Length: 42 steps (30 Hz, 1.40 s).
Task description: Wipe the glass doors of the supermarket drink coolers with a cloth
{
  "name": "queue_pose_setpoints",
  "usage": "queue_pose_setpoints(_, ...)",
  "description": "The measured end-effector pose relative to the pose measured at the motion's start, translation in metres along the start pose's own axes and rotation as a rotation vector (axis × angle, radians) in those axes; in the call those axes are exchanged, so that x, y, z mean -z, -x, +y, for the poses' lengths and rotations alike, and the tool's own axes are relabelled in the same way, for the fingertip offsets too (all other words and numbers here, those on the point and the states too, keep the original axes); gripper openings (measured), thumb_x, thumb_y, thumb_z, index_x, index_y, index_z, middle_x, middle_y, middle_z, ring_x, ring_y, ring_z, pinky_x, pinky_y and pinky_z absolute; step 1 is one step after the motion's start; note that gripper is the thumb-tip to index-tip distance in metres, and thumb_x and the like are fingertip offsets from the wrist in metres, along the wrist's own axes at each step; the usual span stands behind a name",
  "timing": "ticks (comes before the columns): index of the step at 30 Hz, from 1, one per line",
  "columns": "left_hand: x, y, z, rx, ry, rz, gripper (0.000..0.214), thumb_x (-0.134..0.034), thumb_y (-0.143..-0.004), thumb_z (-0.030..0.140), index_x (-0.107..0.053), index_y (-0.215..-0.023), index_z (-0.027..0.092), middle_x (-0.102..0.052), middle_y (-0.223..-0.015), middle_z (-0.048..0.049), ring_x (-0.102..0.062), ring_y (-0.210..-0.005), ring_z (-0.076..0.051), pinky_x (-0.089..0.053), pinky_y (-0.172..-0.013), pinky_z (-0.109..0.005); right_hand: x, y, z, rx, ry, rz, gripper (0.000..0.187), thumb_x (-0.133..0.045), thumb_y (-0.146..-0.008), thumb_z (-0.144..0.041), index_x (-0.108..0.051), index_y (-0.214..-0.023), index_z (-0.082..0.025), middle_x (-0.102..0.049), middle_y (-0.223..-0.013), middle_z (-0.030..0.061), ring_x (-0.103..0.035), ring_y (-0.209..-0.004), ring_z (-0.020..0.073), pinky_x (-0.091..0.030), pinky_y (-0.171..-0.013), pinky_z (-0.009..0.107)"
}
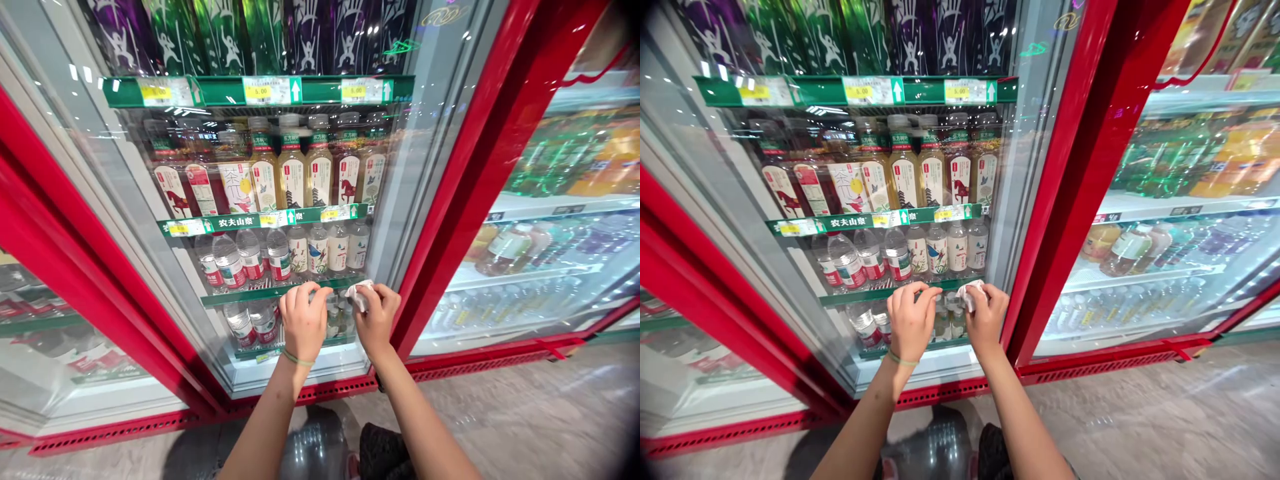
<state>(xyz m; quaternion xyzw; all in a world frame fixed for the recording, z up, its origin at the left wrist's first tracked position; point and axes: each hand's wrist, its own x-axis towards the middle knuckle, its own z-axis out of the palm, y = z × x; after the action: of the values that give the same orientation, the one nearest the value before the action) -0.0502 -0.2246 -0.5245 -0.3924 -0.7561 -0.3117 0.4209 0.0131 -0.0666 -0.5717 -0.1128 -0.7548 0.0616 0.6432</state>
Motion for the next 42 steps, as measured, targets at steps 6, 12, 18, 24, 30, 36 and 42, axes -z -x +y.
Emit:
queue_pose_setpoints(6,-0.007,0.0,0.008,0.005,0.001,0.01,0.026,-0.071,-0.091,0.011,-0.076,-0.109,0.029,-0.069,-0.108,-0.0046,-0.056,-0.101,-0.024,-0.038,-0.09,-0.037,0.001,0.001,0.005,0.001,-0.023,-0.022,0.033,-0.06,-0.088,-0.011,-0.065,-0.116,-0.028,-0.054,-0.114,0.006,-0.052,-0.104,0.0238,-0.047,-0.087,0.039)
queue_pose_setpoints(12,-0.013,0.0,0.014,0.008,-0.003,0.013,0.026,-0.072,-0.091,0.011,-0.076,-0.108,0.03,-0.068,-0.109,-0.0046,-0.055,-0.102,-0.024,-0.037,-0.089,-0.037,0.003,0.003,0.007,-0.031,-0.003,-0.033,0.032,-0.06,-0.088,-0.01,-0.063,-0.115,-0.027,-0.052,-0.112,0.0066,-0.05,-0.103,0.0241,-0.047,-0.086,0.039)
queue_pose_setpoints(18,-0.016,0.002,0.017,0.019,-0.007,0.015,0.027,-0.072,-0.09,0.011,-0.077,-0.107,0.031,-0.067,-0.107,-0.0047,-0.054,-0.1,-0.023,-0.036,-0.088,-0.037,0.006,0.002,0.015,-0.099,-0.014,0.031,0.036,-0.06,-0.087,-0.008,-0.064,-0.117,-0.027,-0.052,-0.113,0.0072,-0.05,-0.105,0.0248,-0.046,-0.088,0.04)
queue_pose_setpoints(24,-0.017,0.001,0.018,0.033,-0.027,0.012,0.025,-0.073,-0.09,0.013,-0.078,-0.105,0.032,-0.065,-0.107,-0.005,-0.053,-0.1,-0.024,-0.036,-0.087,-0.037,0.008,0.0,0.017,0.01,0.008,-0.047,0.035,-0.06,-0.088,-0.008,-0.064,-0.117,-0.028,-0.054,-0.114,0.0067,-0.05,-0.105,0.0241,-0.046,-0.089,0.039)
queue_pose_setpoints(30,-0.019,0.001,0.018,0.034,-0.033,0.005,0.026,-0.072,-0.091,0.012,-0.078,-0.105,0.032,-0.065,-0.107,-0.005,-0.053,-0.1,-0.023,-0.036,-0.087,-0.037,0.005,0.003,0.029,-0.093,0.102,0.084,0.032,-0.059,-0.089,-0.01,-0.062,-0.118,-0.025,-0.051,-0.114,0.0085,-0.049,-0.105,0.0252,-0.046,-0.088,0.042)
queue_pose_setpoints(36,-0.018,0.001,0.018,0.046,-0.04,-0.003,0.023,-0.072,-0.092,0.015,-0.079,-0.105,0.032,-0.066,-0.107,-0.0061,-0.053,-0.101,-0.024,-0.036,-0.088,-0.038,0.007,-0.002,0.028,-0.023,0.086,0.003,0.036,-0.057,-0.087,-0.008,-0.063,-0.117,-0.027,-0.054,-0.116,0.0083,-0.05,-0.107,0.0254,-0.045,-0.092,0.043)
queue_pose_setpoints(42,-0.019,0.001,0.019,0.04,-0.048,0.003,0.024,-0.072,-0.091,0.014,-0.079,-0.104,0.033,-0.065,-0.106,-0.0056,-0.053,-0.101,-0.024,-0.036,-0.087,-0.037,0.007,0.003,0.032,-0.138,0.129,0.071,0.034,-0.055,-0.087,-0.008,-0.06,-0.117,-0.024,-0.05,-0.117,0.0106,-0.048,-0.108,0.0268,-0.046,-0.091,0.044)
